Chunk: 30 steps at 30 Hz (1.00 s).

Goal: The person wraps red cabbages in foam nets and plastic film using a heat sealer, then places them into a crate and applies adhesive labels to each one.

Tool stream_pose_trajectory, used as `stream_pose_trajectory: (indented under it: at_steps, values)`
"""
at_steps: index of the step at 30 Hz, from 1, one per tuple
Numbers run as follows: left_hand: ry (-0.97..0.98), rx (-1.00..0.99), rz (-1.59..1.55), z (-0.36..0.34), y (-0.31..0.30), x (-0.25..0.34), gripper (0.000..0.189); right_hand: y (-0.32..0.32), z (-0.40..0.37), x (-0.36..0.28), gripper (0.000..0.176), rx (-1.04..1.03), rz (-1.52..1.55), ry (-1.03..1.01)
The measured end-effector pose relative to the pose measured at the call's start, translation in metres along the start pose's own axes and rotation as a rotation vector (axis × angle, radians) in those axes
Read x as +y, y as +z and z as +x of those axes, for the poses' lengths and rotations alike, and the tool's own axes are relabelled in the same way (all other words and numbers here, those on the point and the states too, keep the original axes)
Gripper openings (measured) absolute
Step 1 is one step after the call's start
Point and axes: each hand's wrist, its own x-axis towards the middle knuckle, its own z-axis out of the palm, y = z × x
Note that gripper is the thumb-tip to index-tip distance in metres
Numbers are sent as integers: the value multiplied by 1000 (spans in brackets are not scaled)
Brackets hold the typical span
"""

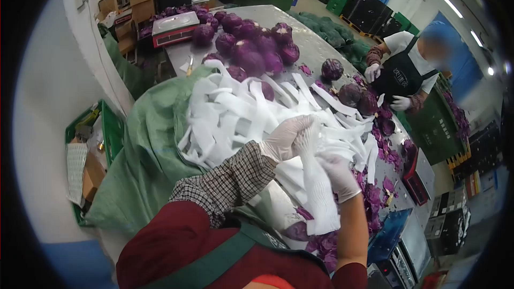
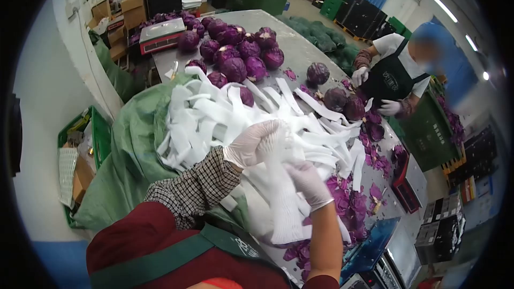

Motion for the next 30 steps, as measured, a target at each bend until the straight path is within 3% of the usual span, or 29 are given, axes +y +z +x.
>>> stream_pose_trajectory:
  at_steps: [1, 3, 4, 5, 7, 9, 11, 12, 14, 15, 17, 19, 20, 21, 23, 24, 25, 26, 28, 30]
  values:
    - [-84, 38, -5, -2, 2, 13, 19, -16, 17, -1, 22, 118, -168, -52]
    - [-160, -126, 455, 7, -36, 16, 25, -59, 53, 20, 23, 229, 173, -302]
    - [-145, -221, 758, 7, -49, 12, 27, -54, 48, -32, 25, 186, 528, -195]
    - [-203, -193, 855, 9, -50, 22, 29, -64, 57, -40, 26, 273, 327, -262]
    - [-329, -153, 1046, 14, -50, 41, 33, -43, 70, -67, 26, 196, 665, -315]
    - [-419, -11, 953, 45, -49, 88, 33, -29, 87, -89, 24, 284, 833, -311]
    - [-39, -44, 515, 82, -70, 112, 30, -28, 111, -93, 22, 261, 952, -265]
    - [11, 30, 266, 91, -60, 124, 31, -28, 127, -89, 20, 195, 985, -218]
    - [109, 179, -240, 109, -44, 140, 35, -17, 155, -90, 15, 298, 824, -94]
    - [55, -51, -286, 131, -75, 139, 37, -6, 171, -98, 23, 281, 611, 15]
    - [-44, -503, -362, 182, -165, 131, 40, -23, 202, -84, 32, -120, -43, 115]
    - [-103, 158, 10, 168, -164, 111, 49, -12, 231, -67, 28, -38, -654, 123]
    - [-172, 266, 126, 158, -170, 103, 54, -5, 245, -66, 21, 60, -742, 213]
    - [-254, 369, 233, 147, -175, 95, 59, -5, 265, -53, 21, 111, -486, 180]
    - [-142, 477, 227, 131, -194, 81, 66, -7, 313, -10, 20, 205, 31, 127]
    - [-100, 521, 259, 111, -201, 87, 65, 6, 330, -1, 17, 265, 110, 152]
    - [5, 598, 313, 98, -201, 91, 62, 18, 339, 1, 18, 121, 181, 151]
    - [109, 672, 371, 89, -204, 96, 59, 29, 357, 25, 19, 95, 80, 30]
    - [90, 704, 652, 70, -227, 113, 53, 53, 374, 47, 21, 96, 13, -29]
    - [106, 726, 908, 69, -225, 121, 52, 69, 369, 38, 24, 153, 73, 101]
